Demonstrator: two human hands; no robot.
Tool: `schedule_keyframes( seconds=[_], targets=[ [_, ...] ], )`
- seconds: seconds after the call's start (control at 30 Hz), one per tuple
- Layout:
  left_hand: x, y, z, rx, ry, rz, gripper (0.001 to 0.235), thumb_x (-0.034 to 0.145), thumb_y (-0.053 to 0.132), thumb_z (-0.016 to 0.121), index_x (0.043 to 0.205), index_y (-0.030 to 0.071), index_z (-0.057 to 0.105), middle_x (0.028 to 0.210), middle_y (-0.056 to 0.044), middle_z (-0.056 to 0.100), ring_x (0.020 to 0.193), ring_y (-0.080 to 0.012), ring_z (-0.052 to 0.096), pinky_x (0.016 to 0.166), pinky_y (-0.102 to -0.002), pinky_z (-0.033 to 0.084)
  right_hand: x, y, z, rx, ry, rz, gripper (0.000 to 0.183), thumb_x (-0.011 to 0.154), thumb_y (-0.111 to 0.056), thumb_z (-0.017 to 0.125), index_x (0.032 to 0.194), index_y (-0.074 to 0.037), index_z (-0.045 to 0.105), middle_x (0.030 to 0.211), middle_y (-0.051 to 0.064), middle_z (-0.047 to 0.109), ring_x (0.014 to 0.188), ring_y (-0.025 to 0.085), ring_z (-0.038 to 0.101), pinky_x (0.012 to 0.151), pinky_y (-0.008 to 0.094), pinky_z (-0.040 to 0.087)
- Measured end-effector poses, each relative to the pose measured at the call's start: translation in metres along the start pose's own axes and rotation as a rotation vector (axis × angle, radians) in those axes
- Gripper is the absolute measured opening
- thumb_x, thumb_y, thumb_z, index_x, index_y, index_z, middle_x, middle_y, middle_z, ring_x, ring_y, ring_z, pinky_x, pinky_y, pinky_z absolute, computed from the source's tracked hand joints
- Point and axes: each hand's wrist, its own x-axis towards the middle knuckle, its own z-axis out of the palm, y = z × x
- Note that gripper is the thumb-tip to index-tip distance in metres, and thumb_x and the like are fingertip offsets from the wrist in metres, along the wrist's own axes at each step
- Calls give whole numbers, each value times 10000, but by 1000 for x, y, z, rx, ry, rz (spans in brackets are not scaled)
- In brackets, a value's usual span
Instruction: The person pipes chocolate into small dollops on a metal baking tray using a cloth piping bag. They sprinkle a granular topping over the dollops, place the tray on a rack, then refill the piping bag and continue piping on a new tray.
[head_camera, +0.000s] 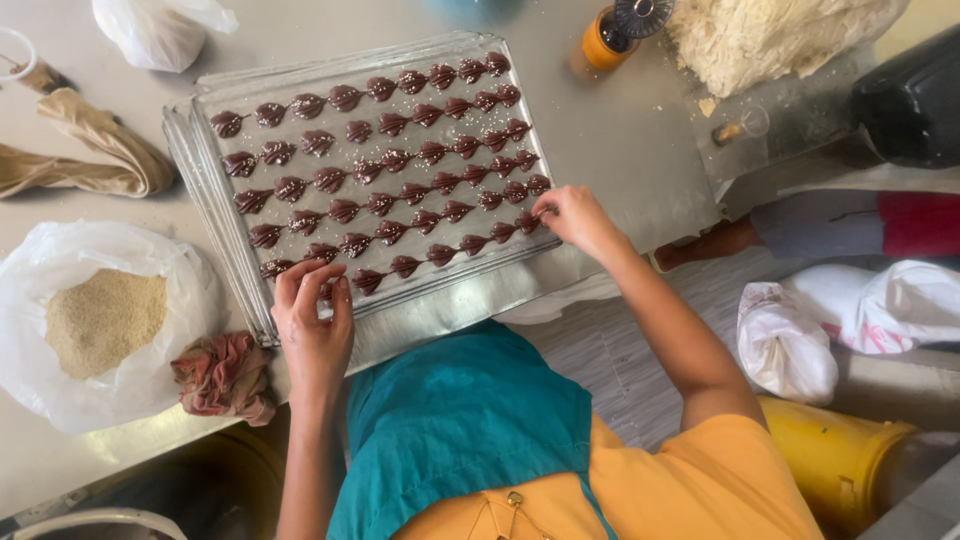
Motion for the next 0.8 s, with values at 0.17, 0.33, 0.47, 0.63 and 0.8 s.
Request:
schedule_keyframes(
  seconds=[0.17, 0.33, 0.47, 0.63, 0.8],
  targets=[
    [-6, -4, -4, -50, 7, -63, 142, 964, 46, 692, 1101, 75, 713, 1219, -132, 646, 994, -276, 661, 896, -403, 517, 3, -49, 32, 76, -72, -158, 117, 836, -66, 745, 950, -45, 737, 937, 146, 761, 858, 270, 759, 786, 375, 594],
    [-16, -10, -18, 63, 97, 10, 136, 962, 48, 721, 1095, 71, 721, 1212, -143, 649, 1094, -344, 641, 944, -446, 493, 21, -111, 74, 99, -103, -363, 152, 848, -48, 729, 998, -63, 750, 966, 135, 763, 865, 291, 749, 804, 385, 594],
    [-26, -19, -35, 55, 128, -60, 134, 964, 52, 716, 1096, 76, 718, 1206, -142, 648, 1089, -338, 636, 934, -439, 495, 33, -160, 101, 83, -133, -497, 136, 834, -33, 709, 969, -36, 723, 939, 163, 742, 852, 325, 730, 776, 403, 585],
    [-40, -30, -55, 86, 195, -84, 150, 960, 42, 719, 1108, 68, 716, 1184, -138, 643, 1083, -338, 634, 929, -440, 497, 49, -214, 133, 103, -194, -594, 124, 845, -74, 710, 963, -41, 734, 918, 174, 751, 846, 364, 720, 776, 439, 575],
    [-52, -40, -71, 31, 241, -199, 134, 966, 52, 707, 1099, 70, 713, 1195, -137, 632, 1008, -297, 635, 892, -407, 511, 61, -257, 167, 112, -273, -702, 232, 805, -3, 631, 1002, -40, 748, 915, 202, 737, 872, 378, 722, 826, 454, 582]
  ],
)
